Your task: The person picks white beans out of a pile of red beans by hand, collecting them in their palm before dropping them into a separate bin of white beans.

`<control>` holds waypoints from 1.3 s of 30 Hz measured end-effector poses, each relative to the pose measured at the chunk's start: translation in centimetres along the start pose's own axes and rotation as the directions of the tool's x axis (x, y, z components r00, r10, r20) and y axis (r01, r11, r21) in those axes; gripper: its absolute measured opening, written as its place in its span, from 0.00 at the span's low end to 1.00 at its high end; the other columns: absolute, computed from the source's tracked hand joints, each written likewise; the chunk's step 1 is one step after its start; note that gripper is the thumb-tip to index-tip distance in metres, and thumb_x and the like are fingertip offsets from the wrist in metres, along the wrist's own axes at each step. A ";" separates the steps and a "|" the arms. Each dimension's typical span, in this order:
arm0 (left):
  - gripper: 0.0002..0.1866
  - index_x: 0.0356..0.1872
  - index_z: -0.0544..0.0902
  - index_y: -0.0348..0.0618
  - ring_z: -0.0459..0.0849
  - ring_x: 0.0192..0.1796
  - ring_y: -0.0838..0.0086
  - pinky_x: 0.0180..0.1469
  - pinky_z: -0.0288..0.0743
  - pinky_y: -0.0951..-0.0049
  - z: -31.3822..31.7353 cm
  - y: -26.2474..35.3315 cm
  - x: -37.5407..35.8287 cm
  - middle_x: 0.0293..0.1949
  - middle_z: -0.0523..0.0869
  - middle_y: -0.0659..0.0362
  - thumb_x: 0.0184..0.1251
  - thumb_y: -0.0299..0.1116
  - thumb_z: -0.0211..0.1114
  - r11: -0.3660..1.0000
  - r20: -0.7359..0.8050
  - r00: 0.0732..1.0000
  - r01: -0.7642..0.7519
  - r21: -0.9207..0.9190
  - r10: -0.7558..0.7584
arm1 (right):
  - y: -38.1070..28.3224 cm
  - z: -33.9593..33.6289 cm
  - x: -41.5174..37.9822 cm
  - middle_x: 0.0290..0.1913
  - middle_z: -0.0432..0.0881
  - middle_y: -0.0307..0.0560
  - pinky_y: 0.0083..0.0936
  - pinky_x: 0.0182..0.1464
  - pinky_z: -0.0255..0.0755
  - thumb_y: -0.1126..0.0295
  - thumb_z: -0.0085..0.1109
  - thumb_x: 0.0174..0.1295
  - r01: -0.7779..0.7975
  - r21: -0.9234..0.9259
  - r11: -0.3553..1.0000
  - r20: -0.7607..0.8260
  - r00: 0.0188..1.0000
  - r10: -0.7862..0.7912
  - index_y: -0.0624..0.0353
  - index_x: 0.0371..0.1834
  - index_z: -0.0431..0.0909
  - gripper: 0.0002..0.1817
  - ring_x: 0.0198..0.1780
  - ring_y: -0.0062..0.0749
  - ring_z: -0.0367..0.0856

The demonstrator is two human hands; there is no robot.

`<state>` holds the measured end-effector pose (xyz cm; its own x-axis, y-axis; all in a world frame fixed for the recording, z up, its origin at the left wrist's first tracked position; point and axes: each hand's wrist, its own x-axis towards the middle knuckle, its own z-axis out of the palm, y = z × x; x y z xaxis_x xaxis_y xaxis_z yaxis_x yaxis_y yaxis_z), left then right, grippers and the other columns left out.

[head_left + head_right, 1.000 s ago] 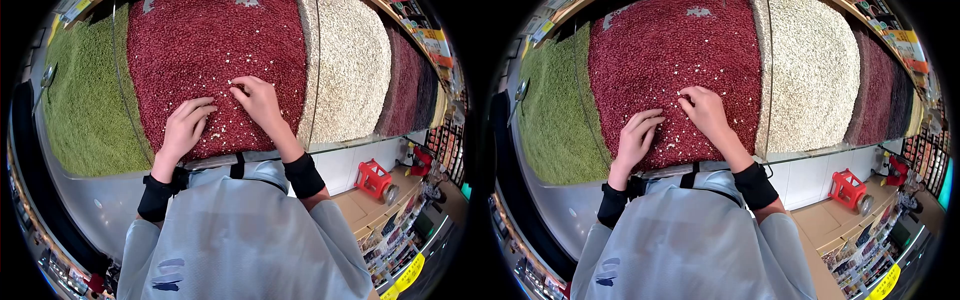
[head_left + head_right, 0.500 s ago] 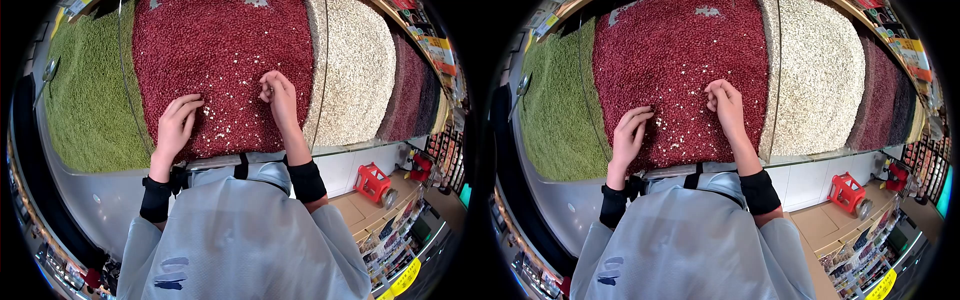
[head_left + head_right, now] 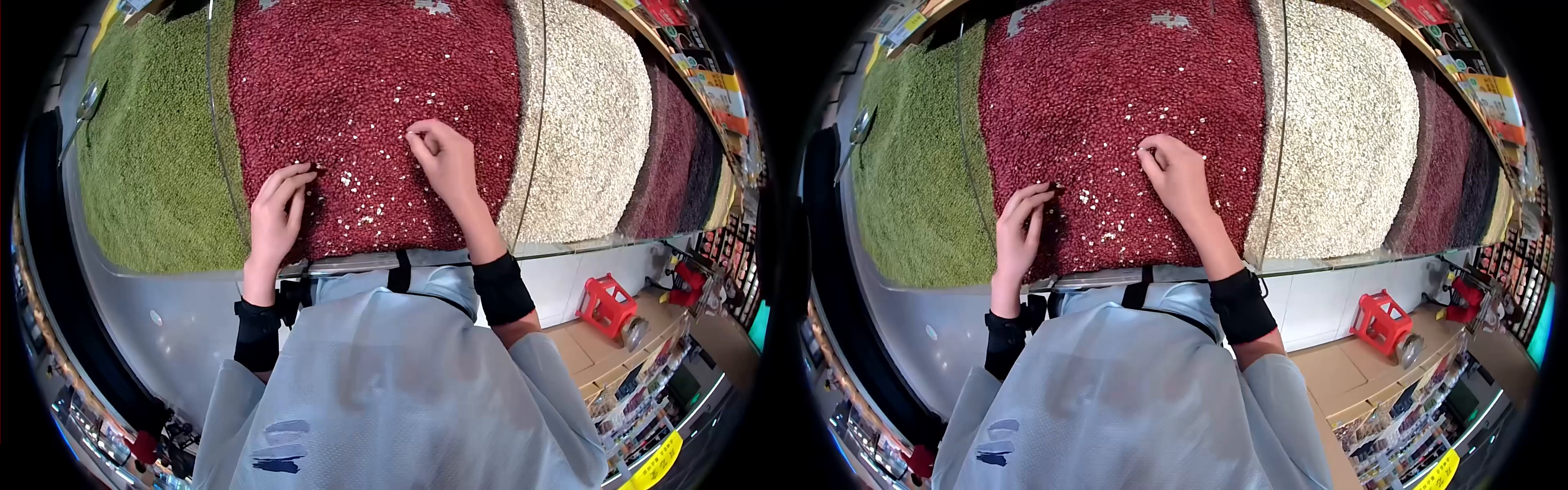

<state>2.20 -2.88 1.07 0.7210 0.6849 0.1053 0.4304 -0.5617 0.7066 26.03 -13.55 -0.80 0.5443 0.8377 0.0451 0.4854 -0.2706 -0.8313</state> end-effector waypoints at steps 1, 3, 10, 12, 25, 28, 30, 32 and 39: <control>0.11 0.43 0.83 0.39 0.82 0.50 0.59 0.53 0.74 0.66 -0.1 -0.1 -0.1 0.47 0.83 0.54 0.61 0.19 0.58 1.000 -0.007 1.000 0.006 0.002 -0.006 | 0.1 0.1 -0.2 0.20 0.68 0.38 0.19 0.25 0.62 0.76 0.59 0.59 -0.098 0.132 0.986 -0.013 0.995 0.100 0.59 0.34 0.78 0.01 0.21 0.19 0.65; 0.10 0.43 0.83 0.39 0.83 0.47 0.59 0.50 0.75 0.66 0.1 0.0 -0.2 0.44 0.84 0.53 0.61 0.21 0.61 1.000 -0.010 1.000 -0.017 -0.005 0.017 | 0.4 0.2 -0.1 0.24 0.68 0.34 0.17 0.25 0.59 0.74 0.50 0.63 -0.236 0.613 0.754 0.054 0.965 0.258 0.58 0.33 0.74 0.03 0.23 0.17 0.63; 0.08 0.38 0.83 0.42 0.83 0.35 0.61 0.35 0.77 0.66 2.8 1.3 0.5 0.33 0.81 0.57 0.58 0.30 0.68 0.999 0.075 0.997 -0.031 0.041 0.027 | -1.0 -0.5 -1.9 0.29 0.71 0.40 0.20 0.32 0.64 0.73 0.42 0.65 -0.476 0.879 -0.006 0.448 0.824 0.346 0.61 0.33 0.73 0.08 0.28 0.20 0.67; 0.08 0.37 0.82 0.41 0.82 0.33 0.60 0.33 0.76 0.64 3.3 1.2 0.7 0.32 0.80 0.57 0.58 0.30 0.67 0.994 0.060 0.998 -0.023 0.104 0.017 | -1.0 -0.5 -2.5 0.26 0.71 0.37 0.20 0.31 0.64 0.72 0.48 0.65 -0.520 0.784 0.339 0.389 0.837 0.384 0.62 0.33 0.76 0.08 0.27 0.19 0.66; 0.07 0.32 0.82 0.42 0.82 0.31 0.62 0.30 0.75 0.66 3.6 0.7 0.8 0.30 0.79 0.59 0.54 0.30 0.69 0.988 0.002 0.999 -0.035 0.149 0.035 | -2.0 5.8 -3.2 0.30 0.79 0.52 0.42 0.36 0.76 0.69 0.60 0.56 0.277 -0.119 0.954 0.288 0.929 -0.234 0.61 0.33 0.76 0.07 0.33 0.48 0.81; 0.06 0.32 0.82 0.43 0.82 0.31 0.63 0.30 0.75 0.66 3.7 0.6 0.9 0.29 0.79 0.59 0.55 0.30 0.69 0.986 0.000 0.999 -0.051 0.162 0.052 | -1.6 6.0 -3.2 0.29 0.78 0.52 0.43 0.36 0.76 0.70 0.60 0.57 0.291 -0.144 0.946 0.297 0.925 -0.239 0.61 0.32 0.75 0.07 0.34 0.49 0.80; 0.05 0.31 0.82 0.43 0.82 0.31 0.63 0.30 0.75 0.66 3.7 0.7 0.9 0.29 0.79 0.60 0.55 0.30 0.69 0.984 0.002 0.998 -0.061 0.166 0.062 | -1.6 5.9 -3.2 0.29 0.79 0.52 0.43 0.36 0.76 0.70 0.60 0.57 0.292 -0.146 0.945 0.297 0.924 -0.240 0.61 0.32 0.75 0.07 0.34 0.50 0.80; 0.05 0.31 0.83 0.42 0.82 0.31 0.65 0.30 0.75 0.67 3.5 0.8 1.0 0.29 0.80 0.60 0.55 0.29 0.68 0.987 -0.004 0.999 -0.052 0.155 0.053 | -1.8 5.6 -3.2 0.26 0.76 0.49 0.38 0.32 0.75 0.72 0.57 0.59 0.281 -0.020 0.960 0.207 0.940 -0.271 0.62 0.31 0.74 0.05 0.31 0.41 0.81; 0.10 0.38 0.84 0.38 0.84 0.39 0.66 0.39 0.78 0.70 1.1 4.3 0.6 0.38 0.84 0.54 0.53 0.20 0.69 0.951 0.095 0.977 -0.157 -0.267 0.188 | -2.3 4.4 -3.6 0.26 0.71 0.40 0.21 0.24 0.60 0.69 0.42 0.65 -0.710 0.646 0.279 0.675 0.703 0.226 0.61 0.33 0.74 0.10 0.24 0.20 0.64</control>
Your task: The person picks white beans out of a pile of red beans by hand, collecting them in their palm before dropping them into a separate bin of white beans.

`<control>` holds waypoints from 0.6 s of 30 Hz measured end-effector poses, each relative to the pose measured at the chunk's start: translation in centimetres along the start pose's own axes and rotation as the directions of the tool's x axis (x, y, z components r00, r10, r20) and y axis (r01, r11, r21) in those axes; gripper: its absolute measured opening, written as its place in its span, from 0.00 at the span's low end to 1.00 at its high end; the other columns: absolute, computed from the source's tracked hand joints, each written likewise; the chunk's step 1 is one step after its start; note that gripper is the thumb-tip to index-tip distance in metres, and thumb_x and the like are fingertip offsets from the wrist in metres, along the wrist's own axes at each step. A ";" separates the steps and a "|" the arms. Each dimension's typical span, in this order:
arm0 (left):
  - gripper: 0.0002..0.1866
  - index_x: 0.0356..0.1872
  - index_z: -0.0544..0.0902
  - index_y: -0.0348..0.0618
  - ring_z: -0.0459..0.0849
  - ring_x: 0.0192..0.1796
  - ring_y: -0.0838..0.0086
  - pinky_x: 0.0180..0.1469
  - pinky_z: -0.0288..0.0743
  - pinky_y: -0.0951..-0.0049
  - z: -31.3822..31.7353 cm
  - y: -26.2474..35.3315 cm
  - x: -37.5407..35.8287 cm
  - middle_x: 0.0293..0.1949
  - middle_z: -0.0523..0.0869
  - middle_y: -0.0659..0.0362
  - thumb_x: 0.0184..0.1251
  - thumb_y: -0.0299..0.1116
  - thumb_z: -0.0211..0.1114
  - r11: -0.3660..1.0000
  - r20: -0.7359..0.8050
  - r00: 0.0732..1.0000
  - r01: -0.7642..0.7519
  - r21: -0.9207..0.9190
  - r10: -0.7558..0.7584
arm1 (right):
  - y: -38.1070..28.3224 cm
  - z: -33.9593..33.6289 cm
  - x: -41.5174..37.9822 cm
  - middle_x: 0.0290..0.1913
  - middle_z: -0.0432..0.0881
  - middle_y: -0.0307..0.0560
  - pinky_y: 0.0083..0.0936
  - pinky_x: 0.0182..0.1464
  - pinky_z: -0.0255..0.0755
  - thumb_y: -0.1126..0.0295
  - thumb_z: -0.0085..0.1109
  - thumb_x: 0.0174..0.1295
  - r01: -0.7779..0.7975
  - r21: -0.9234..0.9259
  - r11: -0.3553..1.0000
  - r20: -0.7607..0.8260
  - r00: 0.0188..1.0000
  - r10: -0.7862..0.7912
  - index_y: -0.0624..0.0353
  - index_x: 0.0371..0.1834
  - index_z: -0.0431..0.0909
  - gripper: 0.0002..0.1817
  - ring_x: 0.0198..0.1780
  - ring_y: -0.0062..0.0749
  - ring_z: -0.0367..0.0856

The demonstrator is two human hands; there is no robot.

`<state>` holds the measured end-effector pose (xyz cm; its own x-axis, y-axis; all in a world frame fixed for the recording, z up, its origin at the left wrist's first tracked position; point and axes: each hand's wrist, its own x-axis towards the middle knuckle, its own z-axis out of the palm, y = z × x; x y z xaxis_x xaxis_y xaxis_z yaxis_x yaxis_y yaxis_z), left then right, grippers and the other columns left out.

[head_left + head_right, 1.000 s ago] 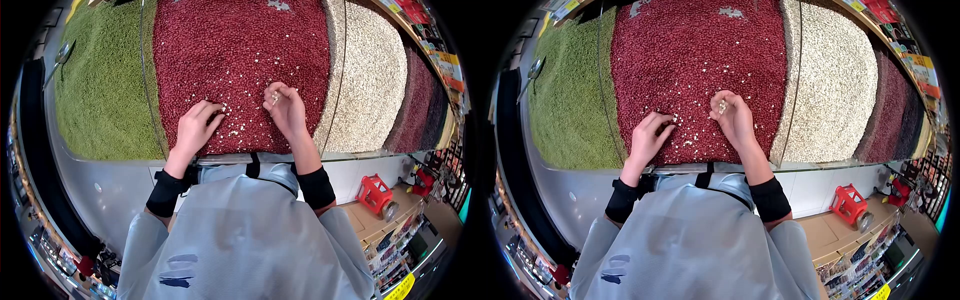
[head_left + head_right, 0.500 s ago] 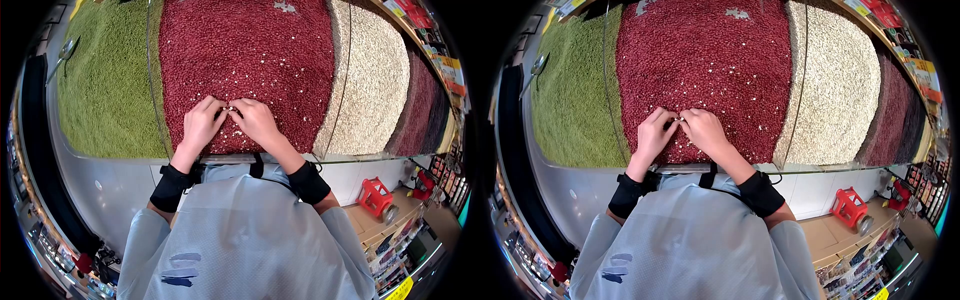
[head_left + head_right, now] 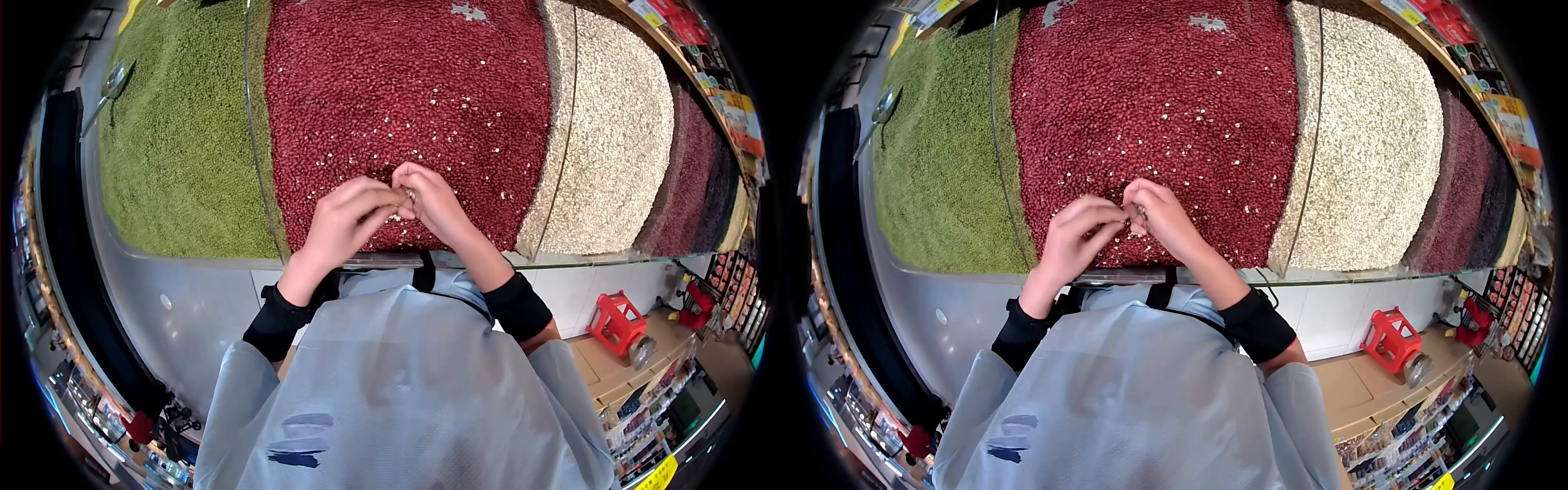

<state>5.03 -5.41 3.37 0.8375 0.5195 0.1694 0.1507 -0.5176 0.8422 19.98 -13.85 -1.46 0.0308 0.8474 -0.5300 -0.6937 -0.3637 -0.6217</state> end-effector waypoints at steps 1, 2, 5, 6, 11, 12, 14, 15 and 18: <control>0.11 0.39 0.84 0.38 0.84 0.39 0.66 0.40 0.78 0.71 0.2 0.0 -0.3 0.38 0.85 0.54 0.53 0.19 0.68 1.000 0.000 1.000 -0.019 0.013 0.019 | -0.2 0.4 -0.4 0.26 0.71 0.40 0.21 0.24 0.60 0.69 0.42 0.65 0.000 0.002 1.000 0.007 1.000 0.000 0.61 0.33 0.74 0.10 0.24 0.20 0.64; 0.10 0.40 0.84 0.38 0.84 0.40 0.66 0.41 0.78 0.70 -0.2 0.2 -0.3 0.38 0.85 0.54 0.55 0.20 0.67 1.000 -0.046 0.999 0.024 0.006 -0.024 | -0.5 0.8 -0.8 0.27 0.71 0.39 0.21 0.25 0.60 0.68 0.42 0.65 -0.106 0.148 0.983 0.011 0.994 0.106 0.62 0.34 0.74 0.11 0.24 0.20 0.65; 0.10 0.42 0.83 0.38 0.85 0.40 0.64 0.42 0.78 0.69 -1.3 -1.7 -0.6 0.38 0.85 0.53 0.58 0.22 0.66 0.982 -0.221 0.971 0.127 0.141 -0.094 | 0.0 -0.6 -0.8 0.32 0.75 0.40 0.18 0.29 0.62 0.63 0.44 0.67 -0.257 0.301 0.918 0.184 0.961 0.209 0.60 0.38 0.73 0.12 0.27 0.22 0.66; 0.09 0.41 0.83 0.37 0.84 0.39 0.63 0.42 0.78 0.69 -1.7 -2.5 -0.8 0.38 0.85 0.52 0.58 0.22 0.66 0.966 -0.275 0.952 0.186 0.180 -0.132 | -0.1 -0.7 -0.9 0.32 0.74 0.40 0.19 0.29 0.63 0.63 0.44 0.68 -0.295 0.364 0.883 0.203 0.951 0.234 0.61 0.38 0.74 0.13 0.27 0.22 0.66; 0.08 0.40 0.83 0.41 0.84 0.36 0.64 0.38 0.77 0.69 -2.5 -5.8 -0.7 0.36 0.83 0.56 0.59 0.27 0.67 0.902 -0.319 0.929 0.293 0.317 -0.190 | -1.1 -0.5 -1.3 0.36 0.78 0.43 0.19 0.38 0.71 0.61 0.44 0.69 -0.242 0.433 0.868 0.109 0.970 0.216 0.64 0.41 0.77 0.17 0.34 0.24 0.74; 0.07 0.39 0.84 0.43 0.84 0.35 0.63 0.36 0.77 0.69 -2.5 -6.0 -0.6 0.36 0.82 0.58 0.59 0.28 0.67 0.876 -0.302 0.942 0.263 0.405 -0.144 | -0.6 -1.6 -0.8 0.42 0.80 0.48 0.24 0.46 0.76 0.61 0.42 0.71 -0.250 0.468 0.848 0.268 0.954 0.134 0.68 0.48 0.75 0.20 0.42 0.29 0.79; 0.07 0.38 0.83 0.43 0.83 0.35 0.63 0.36 0.77 0.68 -2.5 -6.3 -0.5 0.36 0.82 0.58 0.59 0.29 0.68 0.874 -0.298 0.944 0.262 0.408 -0.144 | -0.7 -1.7 -1.0 0.47 0.79 0.52 0.27 0.52 0.75 0.61 0.40 0.72 -0.229 0.484 0.845 0.222 0.966 0.134 0.71 0.53 0.72 0.22 0.48 0.33 0.78; 0.06 0.37 0.83 0.43 0.83 0.35 0.62 0.35 0.77 0.68 -2.5 -6.5 -0.5 0.36 0.82 0.59 0.59 0.30 0.68 0.873 -0.293 0.945 0.260 0.412 -0.144 | -1.0 -1.4 -1.1 0.51 0.78 0.57 0.31 0.58 0.74 0.61 0.39 0.72 -0.205 0.500 0.841 0.175 0.975 0.134 0.74 0.58 0.69 0.25 0.53 0.37 0.78; 0.05 0.35 0.83 0.43 0.83 0.35 0.63 0.35 0.76 0.68 -2.6 -6.6 -0.4 0.35 0.81 0.59 0.59 0.30 0.68 0.851 -0.283 0.949 0.259 0.458 -0.137 | -1.4 -1.4 -1.3 0.62 0.70 0.65 0.36 0.68 0.65 0.61 0.35 0.74 -0.182 0.547 0.817 0.184 0.978 0.094 0.78 0.64 0.60 0.28 0.64 0.45 0.71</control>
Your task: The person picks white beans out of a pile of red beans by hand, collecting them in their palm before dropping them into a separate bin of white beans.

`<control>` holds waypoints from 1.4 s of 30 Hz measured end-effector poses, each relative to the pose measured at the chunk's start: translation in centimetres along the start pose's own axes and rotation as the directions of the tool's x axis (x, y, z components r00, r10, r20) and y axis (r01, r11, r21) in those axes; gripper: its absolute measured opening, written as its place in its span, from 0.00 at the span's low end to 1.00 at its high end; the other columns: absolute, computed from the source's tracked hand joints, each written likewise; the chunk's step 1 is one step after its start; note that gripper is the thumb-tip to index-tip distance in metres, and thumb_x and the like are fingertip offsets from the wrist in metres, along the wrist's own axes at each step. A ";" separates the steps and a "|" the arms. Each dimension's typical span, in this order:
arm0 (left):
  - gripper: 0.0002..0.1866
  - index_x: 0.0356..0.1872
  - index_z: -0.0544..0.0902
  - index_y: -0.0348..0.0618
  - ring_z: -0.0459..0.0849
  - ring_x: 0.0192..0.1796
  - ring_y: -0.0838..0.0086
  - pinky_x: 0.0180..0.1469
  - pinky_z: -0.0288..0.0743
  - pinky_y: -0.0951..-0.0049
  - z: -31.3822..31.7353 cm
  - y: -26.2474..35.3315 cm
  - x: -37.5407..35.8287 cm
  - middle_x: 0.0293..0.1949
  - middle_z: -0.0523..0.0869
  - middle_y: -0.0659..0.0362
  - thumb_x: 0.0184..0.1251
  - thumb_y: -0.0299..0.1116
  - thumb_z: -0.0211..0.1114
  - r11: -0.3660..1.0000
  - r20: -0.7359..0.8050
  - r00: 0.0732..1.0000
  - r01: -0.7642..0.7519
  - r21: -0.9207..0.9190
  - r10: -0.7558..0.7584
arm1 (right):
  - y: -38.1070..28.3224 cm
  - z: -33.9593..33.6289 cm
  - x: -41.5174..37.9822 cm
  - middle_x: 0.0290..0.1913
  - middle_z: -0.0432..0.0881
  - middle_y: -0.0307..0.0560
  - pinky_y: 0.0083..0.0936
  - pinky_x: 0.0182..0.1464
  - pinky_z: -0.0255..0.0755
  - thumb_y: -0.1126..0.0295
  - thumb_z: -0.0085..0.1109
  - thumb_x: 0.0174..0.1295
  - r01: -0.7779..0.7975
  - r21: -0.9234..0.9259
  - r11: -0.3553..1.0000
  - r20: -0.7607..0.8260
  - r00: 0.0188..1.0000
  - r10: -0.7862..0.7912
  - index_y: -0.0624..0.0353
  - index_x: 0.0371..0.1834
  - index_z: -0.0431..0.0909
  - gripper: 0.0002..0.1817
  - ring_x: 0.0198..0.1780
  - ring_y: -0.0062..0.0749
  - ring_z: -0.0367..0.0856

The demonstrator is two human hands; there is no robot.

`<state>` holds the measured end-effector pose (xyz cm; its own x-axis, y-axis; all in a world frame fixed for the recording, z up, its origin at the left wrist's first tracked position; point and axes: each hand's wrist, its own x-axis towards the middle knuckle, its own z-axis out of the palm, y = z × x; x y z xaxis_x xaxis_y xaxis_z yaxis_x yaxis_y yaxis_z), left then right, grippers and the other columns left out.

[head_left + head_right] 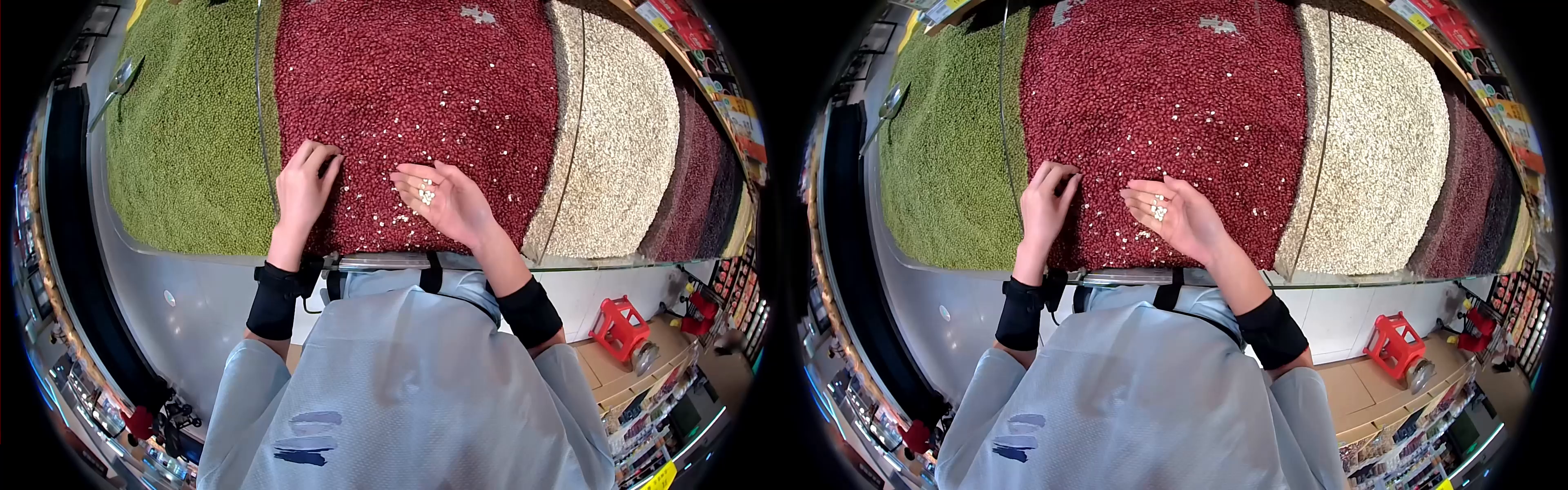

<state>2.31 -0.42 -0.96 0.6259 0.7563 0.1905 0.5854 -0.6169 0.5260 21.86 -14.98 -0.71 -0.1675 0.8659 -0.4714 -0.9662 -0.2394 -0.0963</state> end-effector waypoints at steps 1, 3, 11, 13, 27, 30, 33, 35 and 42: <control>0.05 0.35 0.83 0.43 0.83 0.35 0.63 0.35 0.76 0.68 0.0 0.1 0.0 0.35 0.81 0.59 0.59 0.30 0.68 1.000 0.002 1.000 -0.003 -0.005 0.003 | -0.1 0.1 -0.1 0.62 0.70 0.65 0.36 0.68 0.65 0.61 0.35 0.74 0.005 -0.001 1.000 -0.004 1.000 -0.005 0.78 0.64 0.60 0.28 0.64 0.45 0.71; 0.05 0.34 0.83 0.43 0.83 0.35 0.63 0.35 0.76 0.67 -0.4 0.6 0.1 0.35 0.80 0.58 0.58 0.30 0.68 0.998 -0.033 0.999 0.017 -0.069 -0.019 | -0.1 0.6 -0.2 0.66 0.65 0.68 0.37 0.71 0.60 0.60 0.33 0.74 0.010 -0.026 1.000 -0.032 0.999 -0.011 0.78 0.66 0.58 0.29 0.68 0.48 0.66; 0.07 0.34 0.85 0.42 0.82 0.38 0.68 0.36 0.77 0.71 -1.0 7.3 -0.7 0.37 0.80 0.59 0.53 0.25 0.69 0.903 0.041 0.975 -0.186 -0.388 0.219 | 1.2 1.0 0.2 0.56 0.75 0.56 0.35 0.68 0.63 0.54 0.33 0.74 -0.049 -0.016 0.999 -0.038 0.998 0.049 0.72 0.64 0.62 0.30 0.61 0.39 0.73; 0.06 0.34 0.85 0.44 0.82 0.37 0.69 0.35 0.77 0.71 -0.4 7.8 -0.8 0.37 0.81 0.61 0.54 0.26 0.69 0.921 0.057 0.970 -0.203 -0.332 0.234 | 1.6 0.0 0.6 0.50 0.76 0.46 0.32 0.63 0.66 0.51 0.32 0.74 -0.093 0.064 0.994 0.154 0.985 0.082 0.67 0.62 0.66 0.29 0.55 0.30 0.75; 0.06 0.30 0.79 0.45 0.82 0.33 0.68 0.31 0.77 0.70 -0.7 9.6 -0.5 0.34 0.81 0.62 0.51 0.28 0.68 0.919 0.188 0.930 -0.252 -0.303 0.317 | 2.6 1.4 -0.7 0.51 0.76 0.46 0.32 0.59 0.67 0.55 0.36 0.74 0.018 -0.037 0.999 -0.090 0.996 -0.022 0.67 0.62 0.65 0.26 0.54 0.29 0.75; 0.08 0.30 0.79 0.42 0.80 0.33 0.71 0.30 0.74 0.74 -2.4 9.7 0.3 0.35 0.80 0.59 0.49 0.23 0.68 0.889 0.111 0.962 -0.184 -0.419 0.251 | 0.7 0.6 -2.1 0.56 0.75 0.56 0.34 0.64 0.67 0.61 0.41 0.72 0.040 0.234 0.971 0.169 0.982 -0.081 0.72 0.64 0.63 0.26 0.59 0.41 0.74; 0.08 0.33 0.79 0.39 0.80 0.37 0.68 0.33 0.73 0.72 -3.7 7.2 1.2 0.37 0.79 0.56 0.51 0.18 0.65 0.930 -0.089 0.995 -0.071 -0.359 0.042 | -3.3 0.3 -5.2 0.64 0.69 0.66 0.37 0.71 0.62 0.68 0.46 0.68 0.328 0.216 0.920 0.183 0.912 -0.368 0.75 0.63 0.62 0.24 0.67 0.49 0.67; 0.07 0.37 0.79 0.38 0.79 0.36 0.71 0.35 0.73 0.75 -3.9 4.3 1.5 0.37 0.78 0.55 0.58 0.19 0.63 0.966 -0.247 0.965 0.017 -0.258 -0.083 | -6.8 -0.8 -8.4 0.64 0.67 0.68 0.39 0.70 0.62 0.70 0.50 0.66 0.582 0.219 0.783 0.039 0.797 -0.603 0.75 0.62 0.64 0.25 0.67 0.50 0.66; 0.09 0.39 0.80 0.37 0.83 0.33 0.64 0.33 0.76 0.70 -2.5 -0.1 -1.2 0.37 0.81 0.54 0.58 0.27 0.68 0.995 0.058 0.997 0.057 -0.082 -0.052 | -12.8 -3.0 -14.0 0.76 0.51 0.53 0.45 0.74 0.43 0.52 0.45 0.70 -0.437 -0.883 -0.170 0.130 0.120 -0.984 0.35 0.66 0.71 0.21 0.77 0.51 0.43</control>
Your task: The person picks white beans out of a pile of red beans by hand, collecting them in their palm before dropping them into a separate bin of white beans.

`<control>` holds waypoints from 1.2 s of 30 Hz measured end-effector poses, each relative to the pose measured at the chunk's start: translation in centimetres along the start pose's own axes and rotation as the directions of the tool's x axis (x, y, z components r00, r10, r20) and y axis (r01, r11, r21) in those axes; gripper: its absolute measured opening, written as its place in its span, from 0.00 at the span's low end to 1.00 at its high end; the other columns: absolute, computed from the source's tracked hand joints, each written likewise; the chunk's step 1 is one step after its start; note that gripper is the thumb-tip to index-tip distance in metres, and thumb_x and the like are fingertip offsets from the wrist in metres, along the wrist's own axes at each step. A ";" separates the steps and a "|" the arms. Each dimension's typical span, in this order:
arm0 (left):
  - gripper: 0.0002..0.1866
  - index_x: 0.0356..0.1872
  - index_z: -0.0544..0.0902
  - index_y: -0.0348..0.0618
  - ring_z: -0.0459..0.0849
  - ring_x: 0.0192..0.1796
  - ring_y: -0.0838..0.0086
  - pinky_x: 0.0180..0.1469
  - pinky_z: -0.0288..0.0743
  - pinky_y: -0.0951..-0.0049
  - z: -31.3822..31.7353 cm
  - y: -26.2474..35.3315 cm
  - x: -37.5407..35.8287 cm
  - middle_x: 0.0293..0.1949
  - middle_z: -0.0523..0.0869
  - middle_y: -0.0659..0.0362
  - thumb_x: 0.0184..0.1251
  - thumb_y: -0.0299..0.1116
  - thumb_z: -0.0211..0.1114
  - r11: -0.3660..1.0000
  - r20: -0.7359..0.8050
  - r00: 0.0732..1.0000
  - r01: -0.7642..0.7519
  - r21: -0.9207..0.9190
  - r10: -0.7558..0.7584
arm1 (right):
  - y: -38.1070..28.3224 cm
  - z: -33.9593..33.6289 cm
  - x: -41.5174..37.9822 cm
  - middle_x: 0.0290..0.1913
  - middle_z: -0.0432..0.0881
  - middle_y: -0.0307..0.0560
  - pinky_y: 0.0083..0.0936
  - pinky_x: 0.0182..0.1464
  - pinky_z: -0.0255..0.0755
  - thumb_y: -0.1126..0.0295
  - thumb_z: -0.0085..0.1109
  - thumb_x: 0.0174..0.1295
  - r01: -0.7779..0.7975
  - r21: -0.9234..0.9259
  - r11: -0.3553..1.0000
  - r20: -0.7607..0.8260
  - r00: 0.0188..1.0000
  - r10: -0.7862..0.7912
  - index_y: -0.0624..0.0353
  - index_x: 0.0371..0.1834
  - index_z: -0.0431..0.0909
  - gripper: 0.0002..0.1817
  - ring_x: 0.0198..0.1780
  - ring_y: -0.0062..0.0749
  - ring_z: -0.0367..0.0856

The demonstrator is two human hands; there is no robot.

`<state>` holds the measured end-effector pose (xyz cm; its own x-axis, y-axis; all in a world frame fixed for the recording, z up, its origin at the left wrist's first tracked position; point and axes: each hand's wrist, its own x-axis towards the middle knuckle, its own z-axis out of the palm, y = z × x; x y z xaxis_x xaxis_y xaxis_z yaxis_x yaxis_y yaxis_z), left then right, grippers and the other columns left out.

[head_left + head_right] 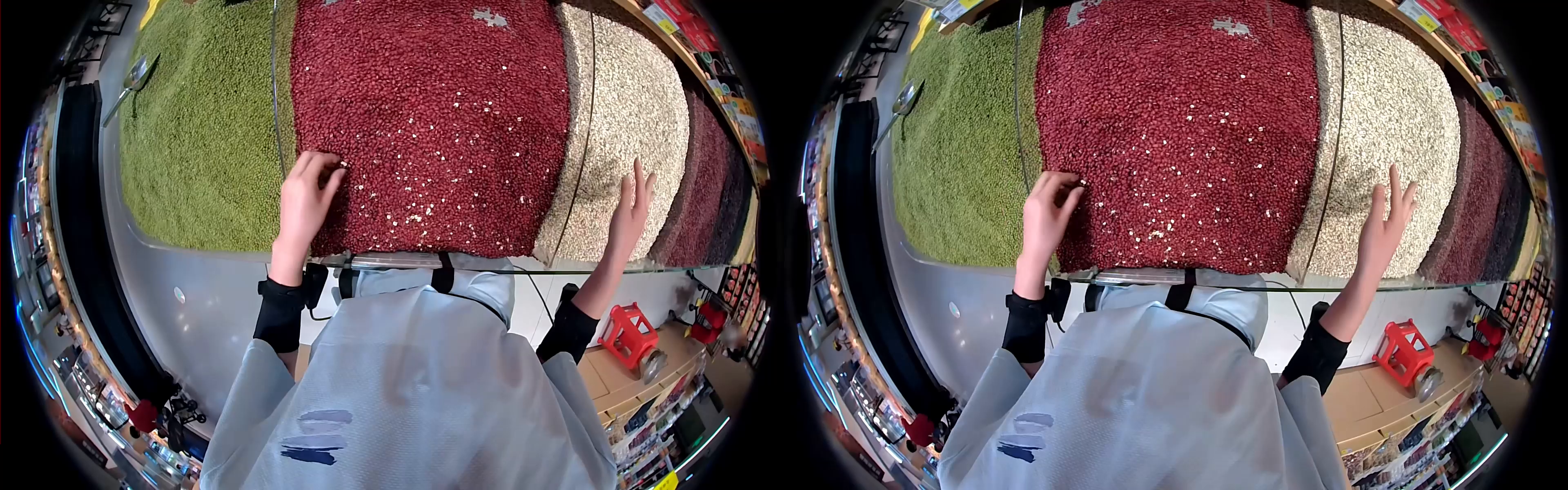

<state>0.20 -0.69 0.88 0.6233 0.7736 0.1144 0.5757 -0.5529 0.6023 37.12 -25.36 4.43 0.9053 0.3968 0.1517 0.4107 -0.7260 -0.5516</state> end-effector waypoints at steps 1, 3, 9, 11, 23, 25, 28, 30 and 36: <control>0.10 0.39 0.81 0.38 0.83 0.32 0.64 0.33 0.76 0.69 0.5 0.0 -0.2 0.36 0.81 0.54 0.58 0.28 0.69 1.000 0.016 1.000 0.025 -0.019 -0.025 | 0.9 0.4 -0.1 0.76 0.51 0.53 0.45 0.74 0.43 0.52 0.45 0.70 0.001 0.000 1.000 0.002 1.000 -0.001 0.35 0.66 0.71 0.21 0.77 0.51 0.43; 0.09 0.37 0.81 0.38 0.83 0.31 0.64 0.33 0.76 0.68 1.1 -0.1 -0.2 0.35 0.81 0.55 0.57 0.29 0.70 1.000 -0.011 1.000 0.028 -0.008 -0.028 | -0.8 1.1 -1.4 0.76 0.50 0.53 0.48 0.73 0.45 0.51 0.48 0.69 0.097 -0.105 0.990 0.074 0.993 -0.089 0.39 0.65 0.73 0.22 0.78 0.52 0.39; 0.07 0.34 0.81 0.38 0.83 0.32 0.62 0.33 0.76 0.67 1.4 -0.3 0.1 0.33 0.80 0.55 0.57 0.28 0.69 0.998 -0.024 0.999 0.050 0.031 -0.049 | -7.4 5.8 -6.6 0.64 0.70 0.53 0.40 0.68 0.56 0.70 0.57 0.61 0.371 0.280 0.885 0.305 0.840 -0.449 0.55 0.52 0.79 0.16 0.66 0.49 0.64; 0.06 0.35 0.81 0.36 0.82 0.31 0.66 0.35 0.75 0.70 1.3 -0.2 0.1 0.32 0.81 0.54 0.58 0.26 0.68 0.999 -0.017 0.999 0.045 0.007 -0.045 | -9.1 7.1 -8.6 0.47 0.81 0.51 0.35 0.58 0.68 0.71 0.58 0.59 0.340 0.435 0.834 0.427 0.737 -0.523 0.58 0.46 0.81 0.12 0.53 0.45 0.77; 0.05 0.34 0.82 0.38 0.83 0.31 0.63 0.33 0.75 0.70 1.0 -0.4 -0.1 0.33 0.82 0.54 0.58 0.24 0.67 0.994 -0.042 0.996 0.078 -0.074 -0.082 | -8.3 12.5 -14.7 0.27 0.81 0.44 0.38 0.28 0.76 0.63 0.61 0.55 0.635 0.352 0.688 0.659 0.355 -0.664 0.56 0.33 0.74 0.10 0.29 0.41 0.83; 0.05 0.34 0.82 0.38 0.83 0.31 0.64 0.32 0.75 0.70 0.8 -0.2 -0.1 0.33 0.82 0.54 0.58 0.24 0.67 0.992 -0.054 0.995 0.084 -0.091 -0.089 | -8.1 12.9 -15.0 0.27 0.80 0.43 0.36 0.27 0.76 0.63 0.61 0.55 0.669 0.364 0.648 0.635 0.331 -0.698 0.55 0.31 0.74 0.09 0.28 0.40 0.83; 0.05 0.34 0.82 0.37 0.83 0.31 0.65 0.33 0.75 0.71 0.7 0.1 -0.3 0.32 0.83 0.54 0.58 0.25 0.67 0.995 -0.098 0.993 0.060 -0.086 -0.068 | -7.4 13.6 -15.3 0.26 0.79 0.41 0.34 0.26 0.75 0.63 0.60 0.56 0.701 0.395 0.594 0.564 0.326 -0.759 0.55 0.31 0.73 0.09 0.27 0.38 0.82; 0.05 0.34 0.83 0.38 0.83 0.30 0.66 0.33 0.75 0.71 0.8 0.1 -0.3 0.32 0.84 0.54 0.58 0.25 0.67 0.997 -0.152 0.988 -0.024 -0.067 0.014 | -7.2 13.9 -15.5 0.26 0.79 0.41 0.34 0.26 0.76 0.64 0.59 0.57 0.704 0.399 0.588 0.544 0.334 -0.770 0.55 0.31 0.73 0.08 0.27 0.38 0.82; 0.04 0.34 0.83 0.38 0.83 0.31 0.66 0.33 0.75 0.72 0.6 1.4 -0.4 0.32 0.84 0.55 0.58 0.25 0.68 0.990 -0.095 0.994 0.046 -0.131 -0.059 | -6.4 14.4 -15.6 0.28 0.80 0.44 0.36 0.27 0.76 0.64 0.59 0.60 0.603 0.480 0.637 0.496 0.412 -0.764 0.56 0.32 0.76 0.08 0.26 0.39 0.81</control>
<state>1.08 -1.98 1.24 0.5351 0.8307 0.1537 0.5297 -0.4717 0.7049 18.78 -18.83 -6.19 0.0052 0.9970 0.0769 0.7552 0.0465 -0.6539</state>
